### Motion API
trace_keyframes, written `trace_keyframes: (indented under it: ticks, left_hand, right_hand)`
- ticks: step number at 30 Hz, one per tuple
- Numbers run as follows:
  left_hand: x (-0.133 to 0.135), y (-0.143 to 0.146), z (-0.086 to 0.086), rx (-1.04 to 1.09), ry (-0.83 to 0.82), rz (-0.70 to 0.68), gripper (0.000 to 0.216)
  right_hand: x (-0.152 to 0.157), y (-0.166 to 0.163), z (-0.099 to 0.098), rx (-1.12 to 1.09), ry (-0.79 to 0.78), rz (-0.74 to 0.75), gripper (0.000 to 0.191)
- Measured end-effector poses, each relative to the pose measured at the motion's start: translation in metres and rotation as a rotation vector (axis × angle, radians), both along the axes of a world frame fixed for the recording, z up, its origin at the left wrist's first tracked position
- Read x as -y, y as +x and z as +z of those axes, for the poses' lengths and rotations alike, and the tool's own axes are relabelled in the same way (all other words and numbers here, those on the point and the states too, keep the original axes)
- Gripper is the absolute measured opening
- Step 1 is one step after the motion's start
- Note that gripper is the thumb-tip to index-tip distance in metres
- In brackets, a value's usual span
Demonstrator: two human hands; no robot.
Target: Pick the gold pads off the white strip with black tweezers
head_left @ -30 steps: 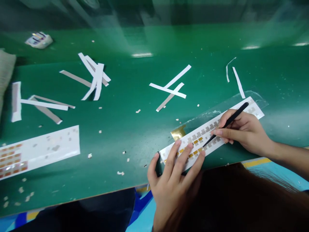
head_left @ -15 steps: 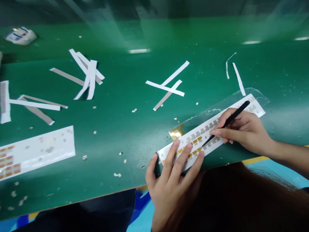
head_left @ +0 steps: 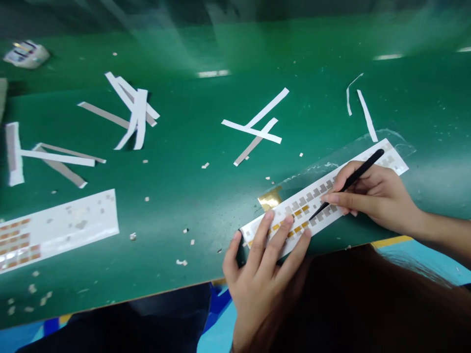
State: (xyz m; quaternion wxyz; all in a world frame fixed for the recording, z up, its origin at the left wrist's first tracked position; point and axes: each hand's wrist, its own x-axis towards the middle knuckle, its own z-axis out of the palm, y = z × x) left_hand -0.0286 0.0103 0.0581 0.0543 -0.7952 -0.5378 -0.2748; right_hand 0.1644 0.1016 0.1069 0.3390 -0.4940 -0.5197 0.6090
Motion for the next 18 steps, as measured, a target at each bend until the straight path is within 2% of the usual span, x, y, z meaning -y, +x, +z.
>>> trace_keyframes:
  ticks: [14,18]
  left_hand:
    - [-0.0001,0.0004,-0.0006,0.019,0.006,0.006,0.033]
    - [-0.0013,0.001,-0.0027,-0.019,0.022,0.015,0.036]
  right_hand:
    - [-0.0001,-0.0008,0.001,0.005,0.004,0.002,0.018]
    - [-0.0013,0.0016,-0.0001,-0.078,-0.036,-0.041,0.019]
